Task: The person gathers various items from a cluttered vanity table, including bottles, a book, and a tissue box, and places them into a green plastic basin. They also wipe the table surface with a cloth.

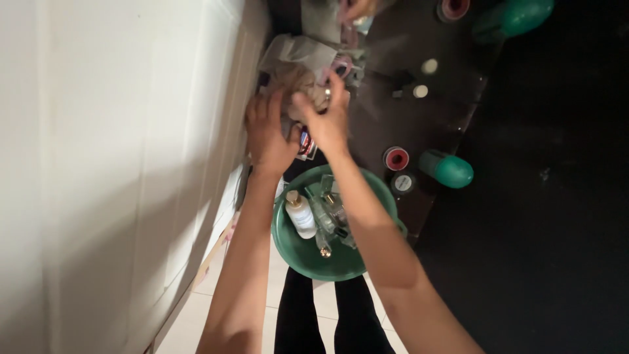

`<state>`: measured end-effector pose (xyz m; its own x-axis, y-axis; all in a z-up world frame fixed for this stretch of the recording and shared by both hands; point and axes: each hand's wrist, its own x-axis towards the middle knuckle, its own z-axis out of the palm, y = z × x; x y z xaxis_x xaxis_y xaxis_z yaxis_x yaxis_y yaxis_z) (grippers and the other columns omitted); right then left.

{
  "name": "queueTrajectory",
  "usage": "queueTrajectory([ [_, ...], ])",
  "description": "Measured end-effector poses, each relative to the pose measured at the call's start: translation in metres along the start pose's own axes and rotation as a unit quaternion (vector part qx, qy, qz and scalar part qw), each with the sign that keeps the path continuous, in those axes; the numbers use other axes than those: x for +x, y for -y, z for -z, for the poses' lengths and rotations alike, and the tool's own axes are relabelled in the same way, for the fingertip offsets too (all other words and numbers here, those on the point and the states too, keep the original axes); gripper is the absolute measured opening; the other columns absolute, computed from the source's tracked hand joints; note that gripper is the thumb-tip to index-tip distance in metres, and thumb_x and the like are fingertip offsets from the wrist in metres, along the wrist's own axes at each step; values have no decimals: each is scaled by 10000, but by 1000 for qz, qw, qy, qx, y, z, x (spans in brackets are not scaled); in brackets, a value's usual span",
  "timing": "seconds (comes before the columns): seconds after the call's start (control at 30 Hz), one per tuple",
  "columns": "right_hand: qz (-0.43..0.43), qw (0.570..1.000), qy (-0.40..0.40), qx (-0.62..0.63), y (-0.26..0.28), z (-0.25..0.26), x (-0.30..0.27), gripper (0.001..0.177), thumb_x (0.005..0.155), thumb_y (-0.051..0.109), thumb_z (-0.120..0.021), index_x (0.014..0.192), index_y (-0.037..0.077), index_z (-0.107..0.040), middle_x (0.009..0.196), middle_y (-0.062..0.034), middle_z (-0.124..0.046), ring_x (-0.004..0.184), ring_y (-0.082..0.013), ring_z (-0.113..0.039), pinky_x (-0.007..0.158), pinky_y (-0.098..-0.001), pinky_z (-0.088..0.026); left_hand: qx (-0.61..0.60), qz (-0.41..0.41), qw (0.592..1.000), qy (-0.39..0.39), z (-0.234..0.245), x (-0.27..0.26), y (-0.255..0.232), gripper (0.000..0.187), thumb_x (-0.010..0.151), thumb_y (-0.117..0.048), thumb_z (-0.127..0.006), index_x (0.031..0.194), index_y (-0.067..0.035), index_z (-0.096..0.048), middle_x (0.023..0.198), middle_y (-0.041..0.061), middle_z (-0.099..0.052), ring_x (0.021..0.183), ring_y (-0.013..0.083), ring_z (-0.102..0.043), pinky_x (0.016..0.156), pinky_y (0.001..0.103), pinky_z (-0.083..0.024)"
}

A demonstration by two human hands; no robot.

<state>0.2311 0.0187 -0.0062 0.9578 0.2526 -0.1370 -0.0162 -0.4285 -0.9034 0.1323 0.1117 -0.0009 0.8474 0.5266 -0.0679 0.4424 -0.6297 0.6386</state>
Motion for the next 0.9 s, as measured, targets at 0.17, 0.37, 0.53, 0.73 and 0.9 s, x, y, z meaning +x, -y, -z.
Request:
queueTrajectory([
  [0.17, 75, 997, -22, -16, -17, -20, 2, 629, 816, 205, -856, 1335, 65, -530, 1240, -172, -622, 1159, -294, -596, 964, -411, -497, -38, -24, 999, -26, 16, -13, -14, 793, 740, -63, -801, 1460, -83, -469, 1414, 209, -507, 1392, 444, -425, 1174, 561, -341],
  [0.37, -77, 970, 84, 215, -66, 34, 8, 323, 903, 21, -663, 1221, 68, -636, 1034, -38, -687, 897, -143, -628, 780, -299, -520, -80, 10, 992, -98, 21, -62, -8, 716, 798, 1, -760, 1459, -43, -488, 1503, 240, -474, 1413, 455, -443, 1182, 518, -380],
  [0.53, -134, 918, 129, 350, -98, 123, 11, 318, 927, -13, -533, 1220, 55, -637, 1126, -80, -685, 981, -160, -674, 846, -298, -568, -78, 34, 990, -112, 18, -89, 3, 727, 818, -8, -762, 1478, -12, -457, 1534, 256, -445, 1424, 470, -437, 1190, 503, -387],
  [0.73, -205, 974, 58, 71, -177, 157, 11, 333, 877, -11, -630, 1208, 33, -622, 1104, -107, -689, 972, -227, -661, 806, -362, -555, -60, 82, 991, -83, 21, -98, 4, 762, 787, -31, -770, 1474, -8, -440, 1502, 261, -466, 1393, 472, -442, 1170, 497, -381],
  [0.9, 74, 962, -26, -263, -84, 131, -2, 519, 788, 89, -811, 1264, 32, -612, 1163, -181, -689, 1069, -345, -654, 909, -433, -534, -58, 195, 975, -93, 13, -119, 9, 679, 881, -98, -761, 1483, -3, -463, 1446, 240, -551, 1344, 435, -526, 1139, 477, -417],
])
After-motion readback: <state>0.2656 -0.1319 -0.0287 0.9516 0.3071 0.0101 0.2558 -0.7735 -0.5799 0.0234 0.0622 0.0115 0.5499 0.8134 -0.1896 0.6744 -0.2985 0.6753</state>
